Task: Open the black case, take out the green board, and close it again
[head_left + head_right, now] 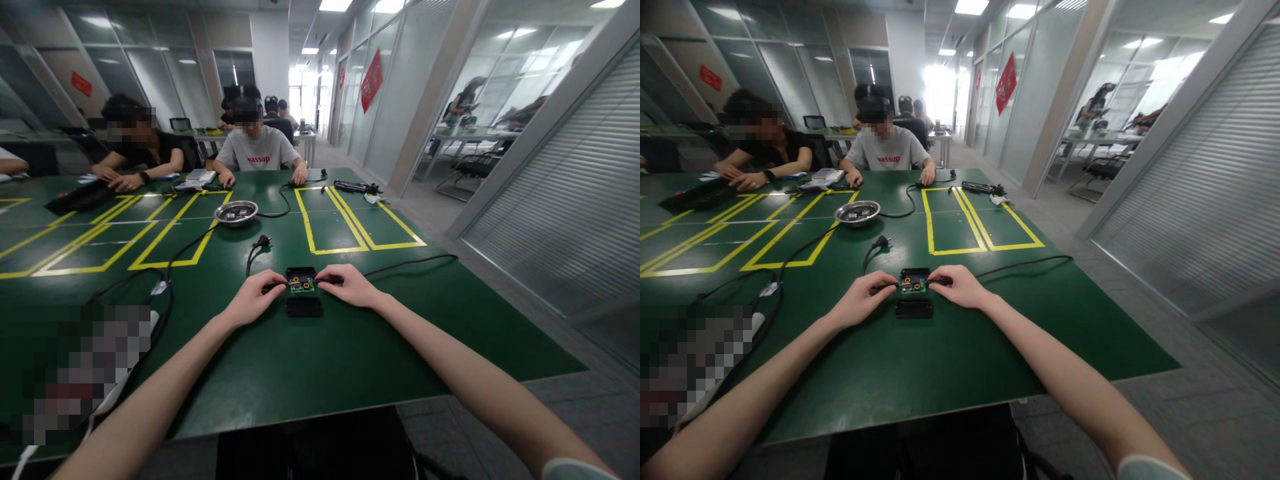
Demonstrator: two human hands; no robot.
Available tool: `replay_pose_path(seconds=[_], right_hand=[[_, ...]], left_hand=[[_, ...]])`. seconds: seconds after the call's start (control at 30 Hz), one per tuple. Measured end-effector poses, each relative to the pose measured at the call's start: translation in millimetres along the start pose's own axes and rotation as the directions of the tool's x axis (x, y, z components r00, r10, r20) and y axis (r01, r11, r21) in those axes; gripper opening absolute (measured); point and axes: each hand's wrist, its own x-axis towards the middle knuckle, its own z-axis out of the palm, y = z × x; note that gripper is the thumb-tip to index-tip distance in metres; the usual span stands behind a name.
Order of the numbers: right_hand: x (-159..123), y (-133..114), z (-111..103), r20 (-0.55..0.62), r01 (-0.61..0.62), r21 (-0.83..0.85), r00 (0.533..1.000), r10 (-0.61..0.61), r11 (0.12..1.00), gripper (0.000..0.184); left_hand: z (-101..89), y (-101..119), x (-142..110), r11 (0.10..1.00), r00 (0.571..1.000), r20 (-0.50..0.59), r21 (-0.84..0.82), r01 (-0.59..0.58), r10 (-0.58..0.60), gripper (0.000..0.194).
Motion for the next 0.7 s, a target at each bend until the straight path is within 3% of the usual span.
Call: replay_pose_path(seconds=[0.13,0.23,0.5,0.7], right_hand=[[-5,-15,-6,-0.111,0.036,0.058,0.993,-0.029,0.998,0.021],[-9,-25,-10,-0.136,0.087,0.053,0.988,-0.079,0.995,0.020],[-10,-24,-8,0.136,0.134,0.054,0.981,-0.140,0.990,0.017],[-8,-18,-5,0.175,0.134,-0.025,0.976,-0.128,0.991,0.011]], left_hand=[[-3.3,11,-3,0.998,0.993,-0.095,-0.015,-0.069,0.067,0.021],[-7.3,17,-5,0.994,0.989,-0.097,-0.009,-0.110,0.109,0.022],[-11.7,15,-12,0.993,0.988,0.107,0.032,-0.111,0.107,0.021],[-6.3,8,-13,0.992,0.987,0.136,0.071,-0.100,0.090,0.018]])
